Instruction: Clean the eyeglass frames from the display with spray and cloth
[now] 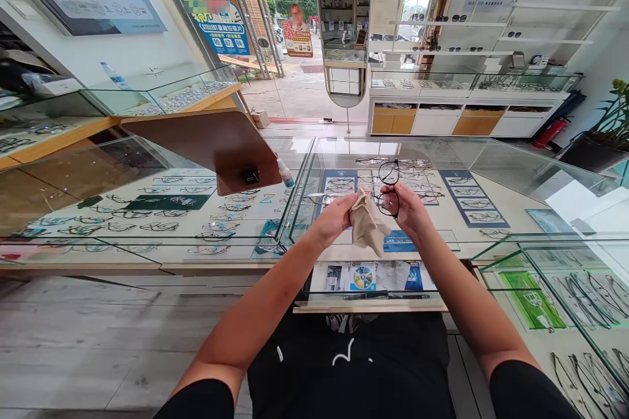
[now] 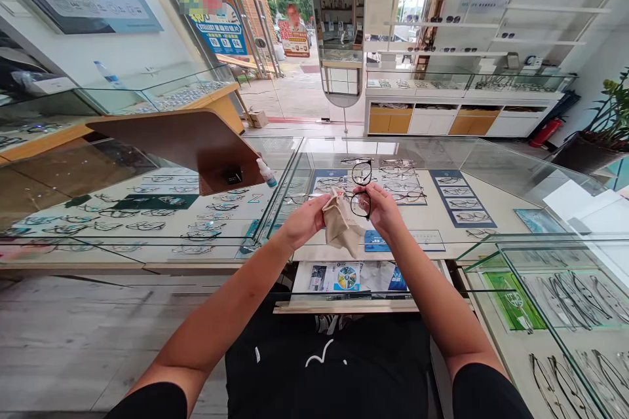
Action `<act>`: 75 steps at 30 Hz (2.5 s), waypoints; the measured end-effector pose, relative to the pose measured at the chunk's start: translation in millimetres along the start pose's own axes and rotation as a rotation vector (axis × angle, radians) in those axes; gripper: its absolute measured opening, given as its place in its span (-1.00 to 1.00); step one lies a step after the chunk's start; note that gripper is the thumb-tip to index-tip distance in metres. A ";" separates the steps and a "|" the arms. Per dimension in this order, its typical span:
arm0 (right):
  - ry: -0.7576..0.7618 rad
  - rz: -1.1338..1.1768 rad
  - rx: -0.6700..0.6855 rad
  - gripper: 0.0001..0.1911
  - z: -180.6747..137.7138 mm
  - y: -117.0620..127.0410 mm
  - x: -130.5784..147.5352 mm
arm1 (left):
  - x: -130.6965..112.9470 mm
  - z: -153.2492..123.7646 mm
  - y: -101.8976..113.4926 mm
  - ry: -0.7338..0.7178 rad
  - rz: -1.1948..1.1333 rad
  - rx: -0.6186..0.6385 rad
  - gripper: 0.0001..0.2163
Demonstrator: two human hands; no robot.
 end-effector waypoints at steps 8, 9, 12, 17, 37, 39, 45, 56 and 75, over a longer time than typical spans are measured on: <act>-0.038 0.043 0.051 -0.60 -3.6 -7.5 -0.4 | 5.1 -7.4 -20.8 -0.005 0.276 0.065 -0.36; -0.044 0.047 0.055 -0.60 -3.9 -8.3 -0.9 | 4.4 -7.4 -24.1 -0.016 0.292 0.081 -0.36; -0.059 0.057 0.077 -0.60 -4.9 -11.3 -2.0 | 4.0 -5.2 -32.0 -0.054 0.304 0.130 -0.39; -0.069 0.052 0.103 -0.60 -6.7 -13.9 -0.9 | 6.5 0.7 -33.4 -0.066 0.335 0.132 -0.41; -0.043 0.001 0.094 -0.59 -5.3 -10.3 -2.9 | 4.6 -1.4 -31.9 0.052 0.246 0.101 -0.42; -0.039 0.002 0.085 -0.60 -4.4 -8.7 -1.2 | 1.9 -2.8 -28.6 0.089 0.226 0.088 -0.43; -0.045 0.015 0.082 -0.57 -5.1 -10.2 -0.6 | -5.9 -7.1 -26.8 0.092 0.271 0.134 -0.43; -0.049 0.003 0.076 -0.57 -10.1 -15.7 -3.6 | 9.3 -3.6 -42.6 0.051 0.231 0.110 -0.41; -0.022 0.008 0.103 -0.55 -11.6 -19.0 -4.6 | 17.4 3.6 -55.5 -0.115 0.031 0.069 -0.42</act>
Point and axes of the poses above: each hand's wrist, its own z-axis towards the middle knuckle, its own y-axis out of the back of the hand, x = y × z, the point moved 6 cm from there along z, towards the middle knuckle, and after that the axes turned 4 degrees about -z, right-handed, at the moved point
